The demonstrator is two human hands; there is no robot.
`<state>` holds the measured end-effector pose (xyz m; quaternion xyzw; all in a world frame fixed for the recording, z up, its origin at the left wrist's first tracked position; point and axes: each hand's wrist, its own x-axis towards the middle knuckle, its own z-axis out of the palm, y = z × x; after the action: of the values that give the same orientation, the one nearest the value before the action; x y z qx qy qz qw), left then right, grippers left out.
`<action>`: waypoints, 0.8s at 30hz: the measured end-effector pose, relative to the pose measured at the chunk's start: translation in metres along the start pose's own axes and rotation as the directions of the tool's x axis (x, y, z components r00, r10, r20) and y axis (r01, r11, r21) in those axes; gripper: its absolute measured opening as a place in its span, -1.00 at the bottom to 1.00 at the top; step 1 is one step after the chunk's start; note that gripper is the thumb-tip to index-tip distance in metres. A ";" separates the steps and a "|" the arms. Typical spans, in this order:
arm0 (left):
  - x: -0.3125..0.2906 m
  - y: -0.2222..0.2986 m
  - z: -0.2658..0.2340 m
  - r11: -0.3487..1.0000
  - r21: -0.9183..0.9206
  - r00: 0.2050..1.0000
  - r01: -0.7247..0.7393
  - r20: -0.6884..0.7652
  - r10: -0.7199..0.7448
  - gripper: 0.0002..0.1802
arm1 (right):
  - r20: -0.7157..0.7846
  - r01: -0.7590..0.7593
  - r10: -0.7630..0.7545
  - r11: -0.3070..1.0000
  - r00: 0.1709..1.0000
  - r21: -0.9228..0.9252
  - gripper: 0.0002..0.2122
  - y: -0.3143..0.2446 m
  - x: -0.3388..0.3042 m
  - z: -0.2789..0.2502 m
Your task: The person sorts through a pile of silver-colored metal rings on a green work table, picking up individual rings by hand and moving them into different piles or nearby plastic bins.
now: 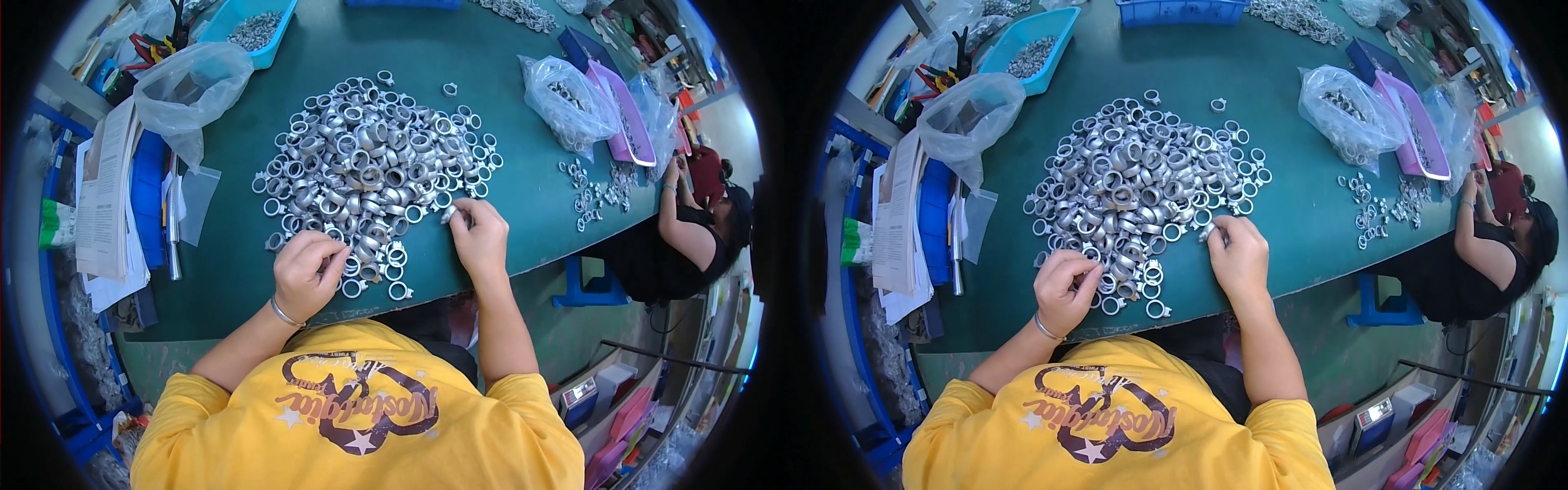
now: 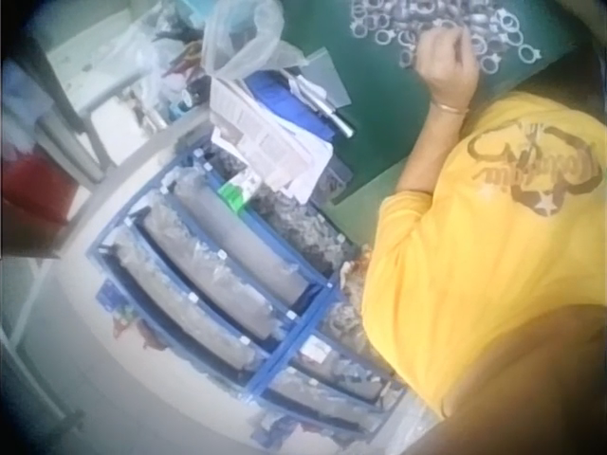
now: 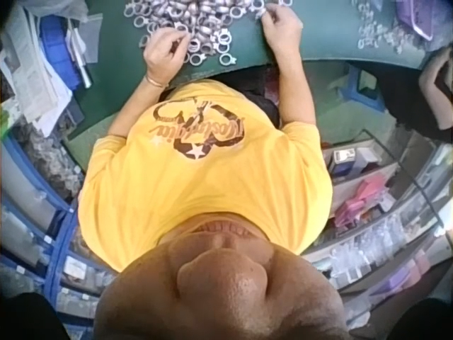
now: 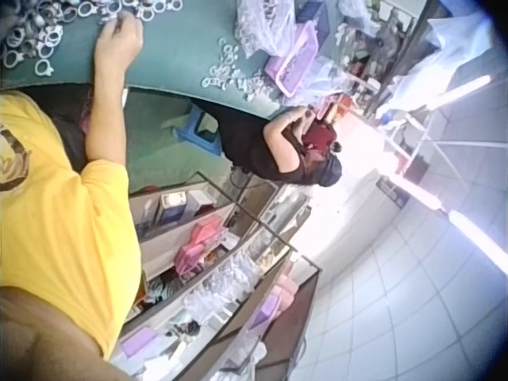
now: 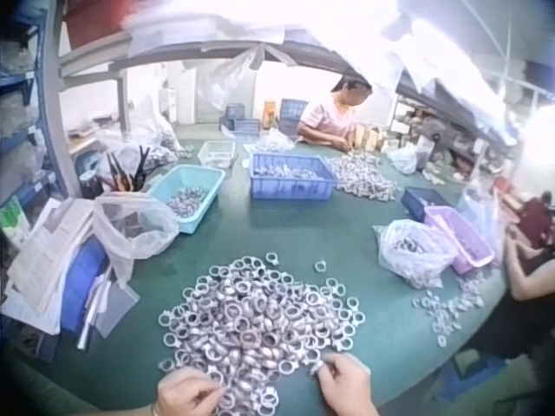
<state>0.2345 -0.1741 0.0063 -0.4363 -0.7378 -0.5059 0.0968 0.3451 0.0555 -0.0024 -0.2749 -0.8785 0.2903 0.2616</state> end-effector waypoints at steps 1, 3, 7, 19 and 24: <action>-0.001 0.000 0.001 1.000 0.003 1.000 -0.008 -0.004 0.008 -0.85 | -0.060 0.025 -0.020 0.995 0.998 0.098 -0.89 0.001 -0.004 -0.002; 0.000 -0.001 0.001 1.000 0.012 1.000 -0.018 -0.002 0.018 -0.85 | -0.121 0.107 -0.089 0.983 0.989 0.152 -0.88 -0.003 -0.009 -0.006; -0.001 -0.001 -0.001 0.999 0.026 1.000 -0.027 0.009 0.027 -0.86 | -0.260 0.325 -0.274 0.928 0.926 0.182 -0.84 -0.012 -0.019 -0.015; -0.002 0.000 0.000 0.999 0.027 1.000 -0.021 0.021 0.020 -0.87 | 0.661 -0.670 0.236 -0.054 0.712 0.741 -0.87 -0.017 -0.027 -0.037; -0.002 0.000 0.001 1.000 0.020 1.000 -0.012 0.018 0.011 -0.86 | 0.659 -0.668 0.227 -0.047 0.717 0.743 -0.87 -0.014 -0.032 -0.042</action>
<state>0.2361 -0.1740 0.0048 -0.4440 -0.7411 -0.4941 0.0977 0.3894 0.0410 0.0268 -0.2599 -0.3542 0.8924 0.1032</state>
